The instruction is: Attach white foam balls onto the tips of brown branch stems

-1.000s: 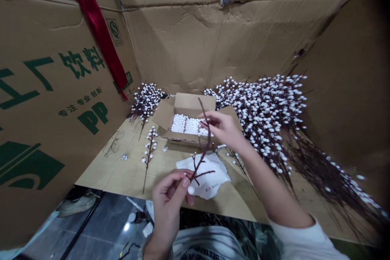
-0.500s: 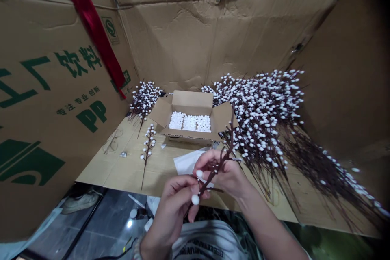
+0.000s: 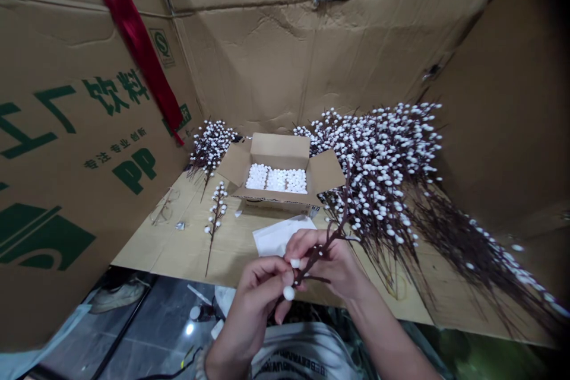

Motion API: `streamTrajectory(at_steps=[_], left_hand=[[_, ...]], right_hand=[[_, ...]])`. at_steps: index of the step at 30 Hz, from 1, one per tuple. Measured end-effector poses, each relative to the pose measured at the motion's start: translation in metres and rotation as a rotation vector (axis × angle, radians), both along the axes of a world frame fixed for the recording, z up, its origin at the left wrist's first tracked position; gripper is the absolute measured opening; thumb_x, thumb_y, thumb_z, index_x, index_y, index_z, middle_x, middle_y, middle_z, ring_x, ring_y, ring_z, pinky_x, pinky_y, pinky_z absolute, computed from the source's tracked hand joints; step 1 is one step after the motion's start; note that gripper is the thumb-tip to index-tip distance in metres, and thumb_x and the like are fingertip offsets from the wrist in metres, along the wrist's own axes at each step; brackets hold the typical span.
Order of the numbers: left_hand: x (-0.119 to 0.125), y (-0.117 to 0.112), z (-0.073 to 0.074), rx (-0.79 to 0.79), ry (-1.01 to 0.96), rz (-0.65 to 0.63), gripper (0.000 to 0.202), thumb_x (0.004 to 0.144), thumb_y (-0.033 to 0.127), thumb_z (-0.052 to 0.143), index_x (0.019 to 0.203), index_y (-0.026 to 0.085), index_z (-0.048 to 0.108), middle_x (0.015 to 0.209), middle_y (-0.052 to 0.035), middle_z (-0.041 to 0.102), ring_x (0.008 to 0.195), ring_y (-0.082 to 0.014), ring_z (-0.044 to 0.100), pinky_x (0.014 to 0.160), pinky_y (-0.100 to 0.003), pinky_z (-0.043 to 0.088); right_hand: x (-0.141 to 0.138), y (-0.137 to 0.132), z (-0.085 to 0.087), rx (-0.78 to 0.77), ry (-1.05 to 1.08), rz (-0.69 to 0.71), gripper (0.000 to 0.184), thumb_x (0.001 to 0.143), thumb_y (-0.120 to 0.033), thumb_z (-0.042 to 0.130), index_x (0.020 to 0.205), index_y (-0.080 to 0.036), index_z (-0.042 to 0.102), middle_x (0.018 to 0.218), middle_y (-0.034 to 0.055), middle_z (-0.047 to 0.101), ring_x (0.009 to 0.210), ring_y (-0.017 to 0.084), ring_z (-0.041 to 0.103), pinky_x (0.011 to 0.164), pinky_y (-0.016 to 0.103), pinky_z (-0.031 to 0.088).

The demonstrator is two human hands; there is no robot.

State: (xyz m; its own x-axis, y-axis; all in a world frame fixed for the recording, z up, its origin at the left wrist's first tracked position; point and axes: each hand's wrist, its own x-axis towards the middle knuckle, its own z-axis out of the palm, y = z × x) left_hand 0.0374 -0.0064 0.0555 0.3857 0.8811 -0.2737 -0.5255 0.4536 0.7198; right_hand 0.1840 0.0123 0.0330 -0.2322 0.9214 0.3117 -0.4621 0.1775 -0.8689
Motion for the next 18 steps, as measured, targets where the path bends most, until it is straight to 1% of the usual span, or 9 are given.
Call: streamTrajectory(at_steps=[4,6,8,13,16,18], left_hand=[[0.0,0.0,-0.005,0.038,0.004,-0.053,0.027,0.057,0.035,0.087,0.056,0.014,0.071,0.055,-0.0036,0.068,0.033,-0.0002,0.039,0.033,-0.011,0.023],[0.0,0.0,-0.007,0.058,0.001,-0.068,0.027,0.057,0.035,0.087,0.057,0.014,0.071,0.055,-0.0029,0.067,0.033,0.0002,0.038,0.033,-0.011,0.023],[0.0,0.001,-0.009,0.072,0.002,-0.073,0.027,0.058,0.035,0.087,0.058,0.014,0.071,0.055,-0.0022,0.066,0.034,0.0001,0.038,0.033,-0.011,0.023],[-0.002,0.002,-0.015,0.129,0.023,-0.093,0.025,0.062,0.034,0.085,0.059,0.014,0.071,0.056,-0.0017,0.065,0.034,0.0007,0.038,0.033,-0.01,0.025],[-0.004,0.003,-0.018,0.164,0.017,-0.124,0.024,0.064,0.035,0.084,0.06,0.014,0.071,0.054,-0.0003,0.063,0.034,0.0003,0.039,0.033,-0.01,0.027],[-0.005,0.004,-0.02,0.189,0.018,-0.148,0.024,0.065,0.036,0.083,0.062,0.015,0.072,0.05,0.0013,0.06,0.034,-0.0007,0.04,0.033,-0.011,0.029]], right_hand=[[0.003,-0.001,-0.005,0.044,-0.049,-0.019,0.008,0.07,-0.026,0.079,0.075,-0.022,0.074,0.072,0.002,0.068,0.067,0.014,0.063,0.061,0.023,0.049],[0.004,0.0,-0.006,0.077,-0.053,-0.001,0.008,0.071,-0.026,0.079,0.076,-0.022,0.074,0.072,0.0021,0.068,0.07,0.014,0.063,0.063,0.024,0.049],[0.005,0.001,-0.007,0.094,-0.043,0.034,0.008,0.073,-0.026,0.077,0.078,-0.022,0.074,0.073,0.0027,0.068,0.072,0.015,0.063,0.064,0.024,0.049],[0.006,0.002,-0.005,0.079,-0.037,0.1,0.011,0.075,-0.028,0.076,0.081,-0.02,0.073,0.077,0.0034,0.067,0.074,0.014,0.062,0.067,0.024,0.048],[0.007,0.0,-0.004,0.111,-0.054,0.099,0.013,0.075,-0.029,0.075,0.083,-0.02,0.074,0.078,0.0042,0.067,0.074,0.015,0.062,0.066,0.025,0.049],[0.006,-0.002,-0.004,0.123,-0.058,0.074,0.015,0.074,-0.032,0.076,0.083,-0.02,0.074,0.077,0.0042,0.067,0.074,0.016,0.063,0.066,0.026,0.05]])
